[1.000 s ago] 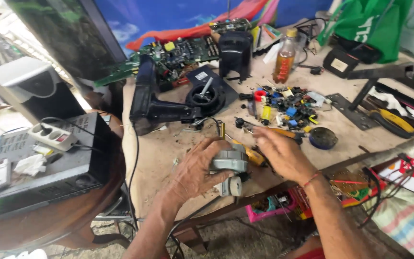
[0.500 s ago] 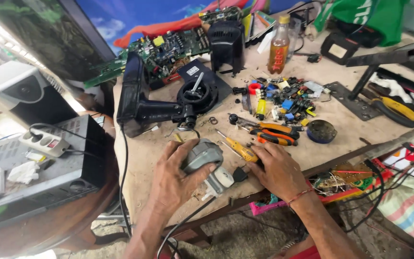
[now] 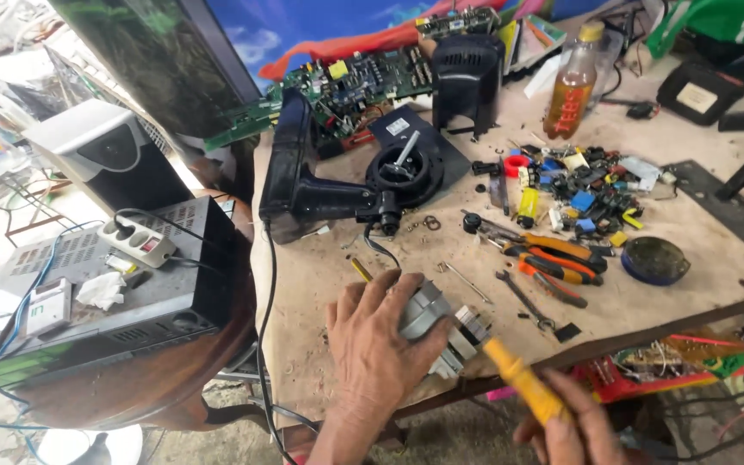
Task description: Inspecting and testing an electric motor by manipulating wires and using a small tool on a workbench.
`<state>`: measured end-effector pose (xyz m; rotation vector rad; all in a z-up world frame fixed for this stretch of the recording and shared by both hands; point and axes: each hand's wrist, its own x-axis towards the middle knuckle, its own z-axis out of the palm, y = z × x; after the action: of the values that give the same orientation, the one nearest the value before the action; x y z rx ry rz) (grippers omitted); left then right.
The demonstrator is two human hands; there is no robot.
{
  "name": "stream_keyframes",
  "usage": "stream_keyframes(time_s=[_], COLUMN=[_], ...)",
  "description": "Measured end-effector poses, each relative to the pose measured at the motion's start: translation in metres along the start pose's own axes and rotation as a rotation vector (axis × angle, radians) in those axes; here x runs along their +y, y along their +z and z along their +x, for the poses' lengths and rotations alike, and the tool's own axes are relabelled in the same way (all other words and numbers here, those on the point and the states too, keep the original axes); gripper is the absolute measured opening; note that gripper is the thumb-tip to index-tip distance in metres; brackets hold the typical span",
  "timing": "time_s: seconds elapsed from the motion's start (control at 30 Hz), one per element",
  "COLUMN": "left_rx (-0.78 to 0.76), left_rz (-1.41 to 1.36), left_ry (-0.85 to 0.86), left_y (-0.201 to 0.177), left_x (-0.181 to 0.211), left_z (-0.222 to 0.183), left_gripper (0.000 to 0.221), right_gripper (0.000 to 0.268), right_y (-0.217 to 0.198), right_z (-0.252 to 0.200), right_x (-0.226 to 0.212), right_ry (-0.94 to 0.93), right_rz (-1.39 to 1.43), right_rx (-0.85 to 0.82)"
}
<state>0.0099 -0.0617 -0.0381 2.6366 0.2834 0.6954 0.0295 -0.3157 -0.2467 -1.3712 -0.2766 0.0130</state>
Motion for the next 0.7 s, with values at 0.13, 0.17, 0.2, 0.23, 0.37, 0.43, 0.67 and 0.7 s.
stream_keyframes(time_s=[0.13,0.17,0.2,0.23,0.37,0.43,0.67,0.7], left_rx=[0.069,0.01,-0.043,-0.044,-0.084,-0.127,-0.252,-0.247], left_rz=[-0.077,-0.094,-0.116,-0.113,-0.15,-0.171,-0.182,-0.183], left_ry=[0.065,0.05,0.038,0.041,-0.005,-0.01,-0.153,-0.139], left_y=[-0.008,-0.008,-0.007,-0.009,-0.004,-0.002,-0.013,-0.011], left_x=[0.004,0.004,0.005,0.007,0.003,0.002,0.014,0.012], left_z=[0.007,0.008,0.012,0.01,0.015,0.016,0.023,0.022], left_gripper=[0.061,0.062,0.062,0.062,0.065,0.07,0.077,0.08], right_gripper=[0.057,0.052,0.048,0.048,0.054,0.052,0.052,0.053], right_y=[-0.02,0.001,0.02,0.017,0.018,0.024,0.04,0.038], right_z=[-0.003,-0.01,-0.013,-0.014,-0.011,-0.016,-0.018,-0.019], right_x=[0.051,0.03,0.007,0.016,0.032,0.031,0.033,0.033], right_ry=[-0.235,-0.192,-0.15,-0.151,0.0,-0.012,0.048,0.06], right_rz=[0.042,-0.02,-0.087,-0.082,0.038,0.1,0.257,0.269], right_rx=[-0.362,-0.2,-0.037,-0.035,-0.091,-0.124,0.032,-0.007])
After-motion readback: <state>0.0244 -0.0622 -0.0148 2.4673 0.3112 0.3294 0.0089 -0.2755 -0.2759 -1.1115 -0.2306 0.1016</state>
